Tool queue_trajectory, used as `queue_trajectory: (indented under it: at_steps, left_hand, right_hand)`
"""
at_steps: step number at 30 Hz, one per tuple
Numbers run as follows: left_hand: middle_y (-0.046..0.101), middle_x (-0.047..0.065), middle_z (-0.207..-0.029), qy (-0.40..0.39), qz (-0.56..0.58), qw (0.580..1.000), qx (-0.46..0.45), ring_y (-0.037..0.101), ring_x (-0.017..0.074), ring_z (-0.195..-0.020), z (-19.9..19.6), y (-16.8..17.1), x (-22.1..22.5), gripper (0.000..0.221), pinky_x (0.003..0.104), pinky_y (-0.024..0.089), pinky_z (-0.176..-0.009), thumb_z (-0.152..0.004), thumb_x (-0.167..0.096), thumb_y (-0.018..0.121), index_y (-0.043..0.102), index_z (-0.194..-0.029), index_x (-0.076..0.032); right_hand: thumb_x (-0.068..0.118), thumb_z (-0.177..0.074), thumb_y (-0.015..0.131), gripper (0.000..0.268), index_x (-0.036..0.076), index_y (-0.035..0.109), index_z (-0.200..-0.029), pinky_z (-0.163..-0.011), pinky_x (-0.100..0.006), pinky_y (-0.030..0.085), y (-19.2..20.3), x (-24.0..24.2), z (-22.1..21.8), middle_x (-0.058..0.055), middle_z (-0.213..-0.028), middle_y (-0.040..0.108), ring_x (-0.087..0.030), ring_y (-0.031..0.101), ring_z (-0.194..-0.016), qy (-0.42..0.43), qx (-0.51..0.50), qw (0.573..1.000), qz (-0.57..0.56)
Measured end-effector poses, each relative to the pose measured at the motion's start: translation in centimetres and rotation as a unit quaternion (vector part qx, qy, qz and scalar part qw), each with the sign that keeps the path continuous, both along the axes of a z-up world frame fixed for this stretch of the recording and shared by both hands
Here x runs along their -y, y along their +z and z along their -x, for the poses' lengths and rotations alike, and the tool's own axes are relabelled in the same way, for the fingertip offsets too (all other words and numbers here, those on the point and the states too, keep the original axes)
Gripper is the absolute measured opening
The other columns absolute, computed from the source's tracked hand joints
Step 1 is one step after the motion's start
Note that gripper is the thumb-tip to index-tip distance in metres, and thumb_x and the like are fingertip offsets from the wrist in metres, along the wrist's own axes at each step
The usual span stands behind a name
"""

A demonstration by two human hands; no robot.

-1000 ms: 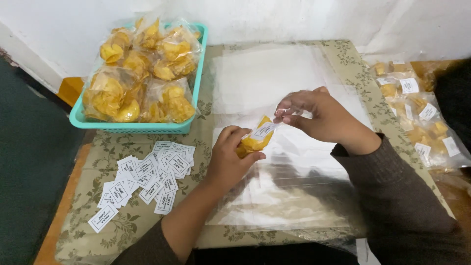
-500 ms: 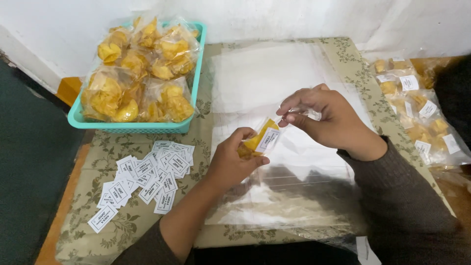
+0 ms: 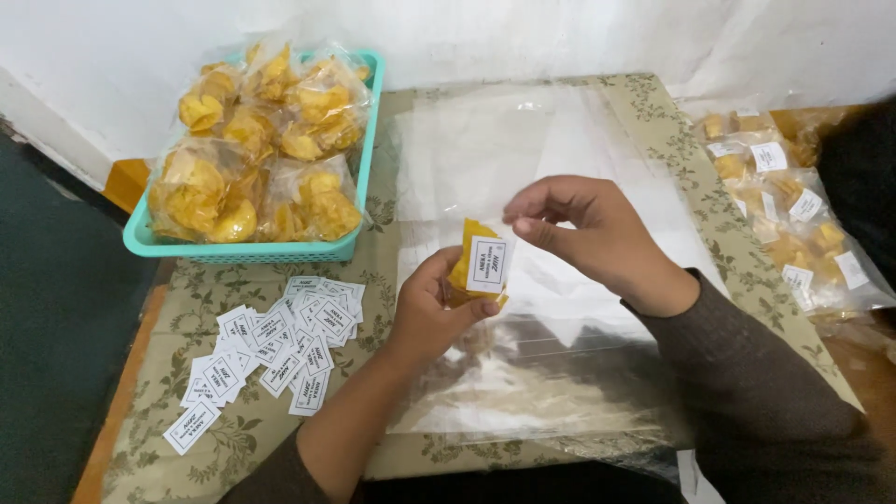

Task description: Packaging small yellow food items into plastic bags and inserting labels

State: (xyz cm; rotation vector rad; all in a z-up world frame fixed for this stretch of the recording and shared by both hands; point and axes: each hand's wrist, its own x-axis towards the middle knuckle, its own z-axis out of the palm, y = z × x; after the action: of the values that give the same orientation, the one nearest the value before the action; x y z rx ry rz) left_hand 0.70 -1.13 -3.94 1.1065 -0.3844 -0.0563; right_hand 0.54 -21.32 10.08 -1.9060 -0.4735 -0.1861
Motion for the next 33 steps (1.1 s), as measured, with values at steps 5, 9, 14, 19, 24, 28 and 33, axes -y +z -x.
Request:
queue_trajectory:
  at_steps: [5,9,14,19,24,28,33]
  left_hand:
    - [0.074,0.016,-0.122,0.040,-0.118,0.989,0.078,0.068,0.0243,-0.117,0.2,1.1,-0.5,0.071,0.042,0.056,-0.102,-0.077,-0.032,0.091,0.062,-0.135,-0.002]
    - [0.073,0.020,-0.124,0.053,-0.061,0.995,0.058,0.066,0.0272,-0.122,0.8,2.6,-1.1,0.056,0.046,0.054,-0.104,-0.094,-0.041,0.072,0.065,-0.131,0.000]
    - [0.077,0.018,-0.086,0.134,-0.001,0.989,-0.060,0.075,0.0219,-0.084,0.8,3.7,-1.4,0.021,0.043,0.064,-0.086,-0.096,-0.016,0.073,0.075,-0.095,0.004]
    - [0.076,0.018,-0.084,0.151,-0.014,0.982,-0.111,0.074,0.0213,-0.080,0.5,4.0,-1.5,0.024,0.040,0.064,-0.080,-0.095,-0.020,0.073,0.076,-0.093,0.004]
    - [0.075,0.017,-0.086,0.135,-0.025,0.985,-0.101,0.073,0.0207,-0.084,1.3,4.6,-1.3,0.021,0.040,0.063,-0.083,-0.094,-0.016,0.074,0.075,-0.095,0.005]
    - [0.073,0.013,-0.086,0.101,-0.045,0.994,-0.026,0.065,0.0152,-0.088,1.6,4.3,-1.0,0.018,0.035,0.057,-0.086,-0.091,-0.017,0.079,0.078,-0.089,0.001]
    - [0.067,0.001,-0.106,0.174,-0.156,0.972,0.001,0.050,0.0141,-0.103,0.3,3.0,-1.5,0.024,0.032,0.039,-0.094,-0.089,-0.030,0.081,0.076,-0.102,-0.011]
  right_hand:
    - [0.004,-0.090,0.075,0.008,-0.004,0.077,-0.090,-0.074,-0.029,0.058,-0.6,-0.9,0.1,-0.015,-0.074,0.072,-0.017,0.068,-0.071,-0.009,-0.078,0.992,-0.100]
    - [-0.001,-0.085,0.075,0.004,-0.004,0.077,-0.086,-0.074,-0.032,0.060,-0.5,-1.5,0.7,-0.016,-0.071,0.073,-0.017,0.069,-0.070,0.014,-0.099,0.991,-0.086]
    - [-0.001,-0.085,0.068,0.013,-0.005,0.078,-0.078,-0.073,-0.032,0.059,-0.7,-1.6,0.1,-0.016,-0.064,0.070,-0.020,0.066,-0.066,-0.002,-0.172,0.983,-0.068]
    - [0.004,-0.087,0.067,0.010,0.001,0.077,-0.086,-0.074,-0.030,0.052,-1.3,-1.0,-0.8,-0.012,-0.068,0.067,-0.018,0.063,-0.069,-0.053,-0.137,0.989,-0.015]
    - [0.017,-0.083,0.086,0.039,0.006,0.070,-0.118,-0.095,-0.044,0.048,-1.9,-1.1,0.0,-0.009,-0.104,0.068,-0.033,0.064,-0.098,-0.036,0.253,0.958,0.134]
    - [0.034,-0.088,0.075,0.055,0.002,0.066,-0.131,-0.100,-0.054,0.048,-2.6,-2.3,1.2,-0.016,-0.112,0.073,-0.038,0.068,-0.103,0.061,0.329,0.890,0.311]
    - [0.010,-0.096,0.063,0.028,0.002,0.073,-0.121,-0.096,-0.058,0.053,-2.4,-1.5,0.9,-0.019,-0.081,0.077,-0.045,0.073,-0.083,0.063,0.240,0.919,0.307]
